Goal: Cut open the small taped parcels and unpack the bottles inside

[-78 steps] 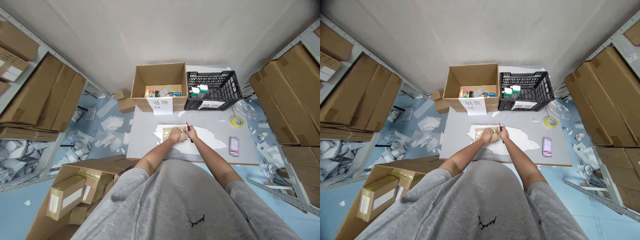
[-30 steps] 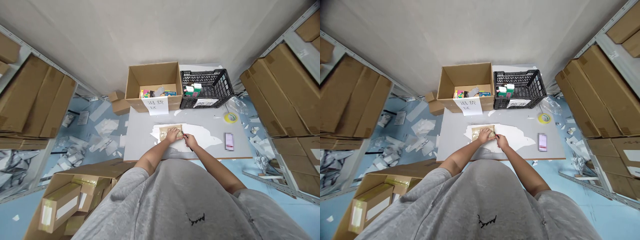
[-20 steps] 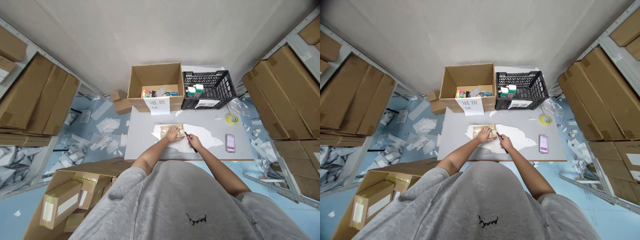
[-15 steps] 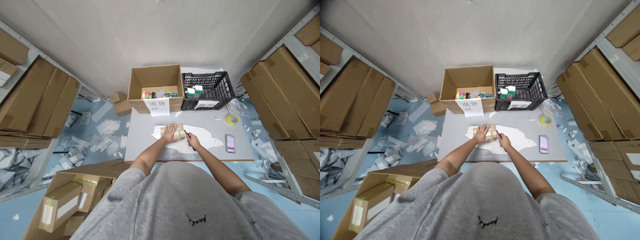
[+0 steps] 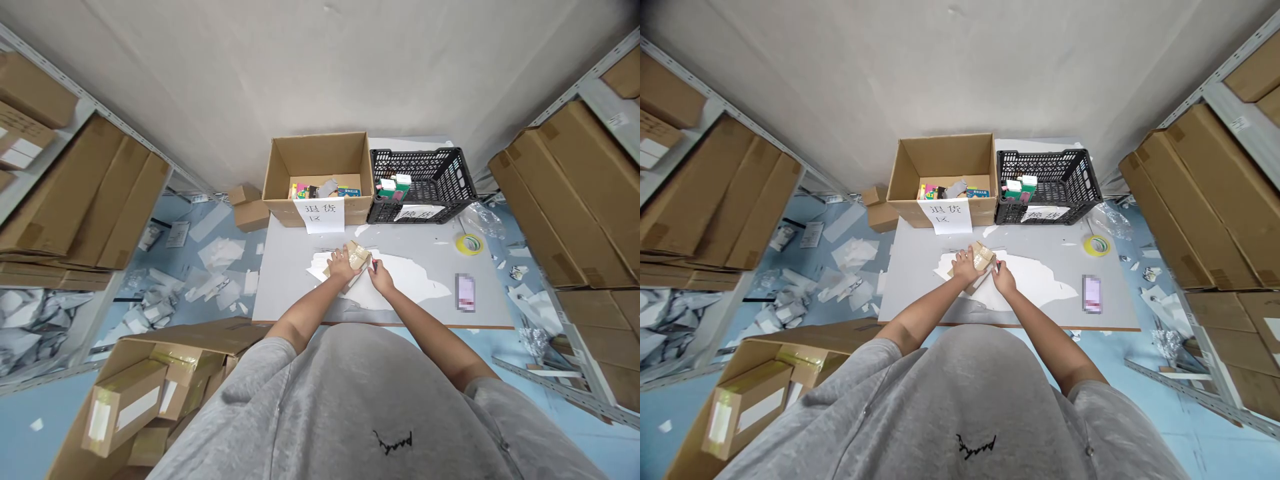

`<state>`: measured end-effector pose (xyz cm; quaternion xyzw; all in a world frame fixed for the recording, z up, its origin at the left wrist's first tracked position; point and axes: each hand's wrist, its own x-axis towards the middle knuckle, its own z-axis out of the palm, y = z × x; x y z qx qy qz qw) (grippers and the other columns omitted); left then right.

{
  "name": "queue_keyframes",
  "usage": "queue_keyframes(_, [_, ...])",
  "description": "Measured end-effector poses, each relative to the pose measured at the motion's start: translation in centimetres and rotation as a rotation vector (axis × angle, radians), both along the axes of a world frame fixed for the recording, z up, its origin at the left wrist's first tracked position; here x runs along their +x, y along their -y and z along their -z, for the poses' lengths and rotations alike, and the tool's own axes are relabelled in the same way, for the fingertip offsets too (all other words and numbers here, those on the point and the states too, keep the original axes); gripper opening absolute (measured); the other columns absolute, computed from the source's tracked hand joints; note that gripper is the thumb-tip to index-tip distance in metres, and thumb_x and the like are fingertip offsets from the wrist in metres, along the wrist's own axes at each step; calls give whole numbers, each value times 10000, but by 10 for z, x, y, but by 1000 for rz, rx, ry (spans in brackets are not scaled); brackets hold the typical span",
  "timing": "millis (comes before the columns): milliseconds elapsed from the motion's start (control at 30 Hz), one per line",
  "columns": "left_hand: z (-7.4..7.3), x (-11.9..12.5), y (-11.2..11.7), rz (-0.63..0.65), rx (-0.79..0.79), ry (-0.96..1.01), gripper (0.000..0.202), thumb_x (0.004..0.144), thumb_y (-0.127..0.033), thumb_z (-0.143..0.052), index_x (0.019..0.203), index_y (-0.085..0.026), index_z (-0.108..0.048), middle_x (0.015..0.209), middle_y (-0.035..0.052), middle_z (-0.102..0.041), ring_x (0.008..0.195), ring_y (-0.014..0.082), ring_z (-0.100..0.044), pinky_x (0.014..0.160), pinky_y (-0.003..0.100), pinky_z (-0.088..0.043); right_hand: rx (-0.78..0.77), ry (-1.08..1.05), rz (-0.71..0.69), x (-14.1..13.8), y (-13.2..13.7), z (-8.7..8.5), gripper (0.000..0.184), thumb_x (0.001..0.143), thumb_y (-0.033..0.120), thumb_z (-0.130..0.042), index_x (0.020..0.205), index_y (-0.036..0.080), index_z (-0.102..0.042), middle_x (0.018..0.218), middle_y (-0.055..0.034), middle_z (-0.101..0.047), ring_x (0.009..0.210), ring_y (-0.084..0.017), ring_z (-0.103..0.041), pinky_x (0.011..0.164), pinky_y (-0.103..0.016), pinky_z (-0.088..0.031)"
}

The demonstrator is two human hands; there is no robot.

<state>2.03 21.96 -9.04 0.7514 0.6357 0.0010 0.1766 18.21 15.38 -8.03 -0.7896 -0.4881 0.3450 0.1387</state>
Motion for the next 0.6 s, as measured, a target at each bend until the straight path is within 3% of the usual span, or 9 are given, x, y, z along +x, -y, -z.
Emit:
queue_keyframes(167, [-10, 20, 4, -203, -99, -62, 1207, 761, -835, -568, 1679, -189, -125, 1570, 258, -401, 1343, 458, -457, 1039, 568, -448, 14, -32, 22, -14, -9, -2, 333, 1047, 357, -457, 1342, 202, -463, 1123, -130, -732, 982, -263, -709, 787, -299, -484])
queue_keyframes(300, [-10, 23, -2, -380, -359, -139, 1173, 824, -813, -511, 1684, -237, 42, 1613, 246, -345, 1276, 401, -571, 943, 504, -540, -26, -59, 44, -15, -10, 1, 402, 1035, 386, -475, 1383, 189, -434, 1074, -104, -730, 959, -263, -706, 797, -308, -490])
queue_keyframes(367, [-8, 17, -8, -404, -460, -157, 1128, 871, -760, -495, 1681, -224, 78, 1646, 267, -286, 1250, 392, -607, 916, 486, -556, -53, -64, 49, -14, -7, 4, 411, 1032, 381, -473, 1392, 186, -431, 1028, -87, -728, 947, -261, -705, 796, -309, -492])
queue_keyframes(433, [-6, 7, -15, -311, -431, -165, 1107, 877, -740, -516, 1684, -239, 52, 1708, 248, -166, 1370, 428, -518, 1001, 521, -514, -69, -57, 46, -12, -2, 7, 421, 1023, 382, -485, 1393, 189, -430, 1021, -78, -727, 949, -257, -705, 793, -306, -493])
queue_keyframes(500, [-6, -6, -23, -129, -316, -132, 1074, 870, -746, -542, 1688, -279, -25, 1751, 175, -61, 1520, 446, -314, 1125, 563, -408, -69, -44, 34, -10, 4, 10, 462, 999, 414, -538, 1388, 191, -431, 1059, -82, -726, 965, -254, -705, 791, -301, -495])
queue_keyframes(533, [-6, -12, -26, -36, -257, -91, 1038, 877, -746, -542, 1685, -292, -75, 1759, 144, -53, 1556, 427, -244, 1168, 555, -361, -69, -35, 27, -9, 8, 11, 498, 977, 442, -580, 1381, 190, -436, 1088, -90, -726, 979, -257, -706, 790, -300, -497])
queue_keyframes(600, [-7, -24, -32, 52, -181, -15, 949, 904, -740, -521, 1664, -276, -193, 1743, 144, -160, 1554, 378, -264, 1195, 508, -340, -83, -13, 17, -7, 16, 12, 579, 916, 505, -671, 1349, 185, -458, 1143, -110, -723, 1016, -269, -705, 788, -299, -500])
